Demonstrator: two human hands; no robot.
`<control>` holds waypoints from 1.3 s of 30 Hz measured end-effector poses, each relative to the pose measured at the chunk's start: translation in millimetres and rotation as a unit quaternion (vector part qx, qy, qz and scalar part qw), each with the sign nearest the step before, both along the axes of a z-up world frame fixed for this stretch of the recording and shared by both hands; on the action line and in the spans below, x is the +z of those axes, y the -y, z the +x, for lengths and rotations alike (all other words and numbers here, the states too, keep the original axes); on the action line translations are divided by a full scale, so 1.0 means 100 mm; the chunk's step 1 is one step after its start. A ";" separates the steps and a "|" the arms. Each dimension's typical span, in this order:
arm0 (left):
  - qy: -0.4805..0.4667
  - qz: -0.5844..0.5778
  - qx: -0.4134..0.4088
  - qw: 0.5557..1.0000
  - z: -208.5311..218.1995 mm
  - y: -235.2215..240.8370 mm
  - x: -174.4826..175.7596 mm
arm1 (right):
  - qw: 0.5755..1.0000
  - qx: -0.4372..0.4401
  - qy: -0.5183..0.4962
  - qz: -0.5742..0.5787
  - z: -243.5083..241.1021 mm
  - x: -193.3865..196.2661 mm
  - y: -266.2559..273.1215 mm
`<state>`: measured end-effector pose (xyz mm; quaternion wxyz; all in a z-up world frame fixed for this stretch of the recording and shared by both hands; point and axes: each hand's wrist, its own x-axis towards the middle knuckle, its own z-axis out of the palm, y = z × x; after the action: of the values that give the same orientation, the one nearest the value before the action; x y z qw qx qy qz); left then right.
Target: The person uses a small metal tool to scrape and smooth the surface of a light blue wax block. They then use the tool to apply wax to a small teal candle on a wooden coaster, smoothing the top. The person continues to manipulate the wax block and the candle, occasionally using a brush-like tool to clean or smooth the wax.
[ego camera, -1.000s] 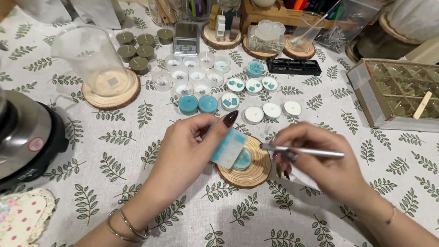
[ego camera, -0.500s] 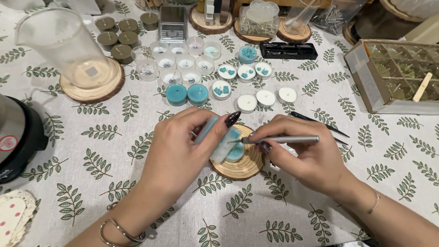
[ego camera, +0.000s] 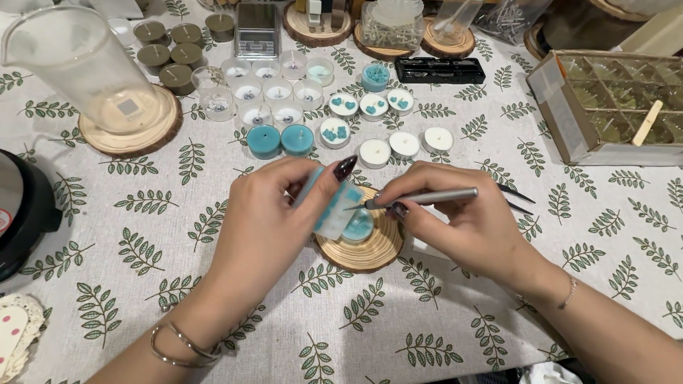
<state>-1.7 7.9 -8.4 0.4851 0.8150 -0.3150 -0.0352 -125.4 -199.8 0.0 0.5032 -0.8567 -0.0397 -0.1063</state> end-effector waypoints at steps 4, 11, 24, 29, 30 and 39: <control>-0.018 0.001 0.002 1.000 0.01 0.00 0.00 | 1.000 0.009 0.003 -0.006 0.04 -0.02 -0.01; -0.028 0.009 0.000 1.000 0.01 0.00 0.01 | 0.992 0.002 0.060 -0.112 0.01 0.00 -0.04; -0.025 0.005 -0.001 1.000 0.00 0.00 0.03 | 0.986 -0.009 0.102 -0.134 0.01 0.03 -0.07; -0.020 0.006 0.000 1.000 -0.01 0.00 0.03 | 0.974 -0.028 0.113 -0.196 -0.01 0.03 -0.13; -0.019 0.006 0.000 1.000 -0.01 0.00 0.03 | 0.974 -0.023 0.119 -0.192 -0.01 0.02 -0.14; -0.014 -0.003 -0.003 1.000 -0.01 0.00 0.01 | 0.980 -0.009 0.117 -0.159 -0.01 0.00 -0.09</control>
<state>-2.2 8.0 -7.0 0.4913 0.8123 -0.3107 -0.0468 -126.1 -190.6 0.2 0.3514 -0.9078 -0.1064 -0.2027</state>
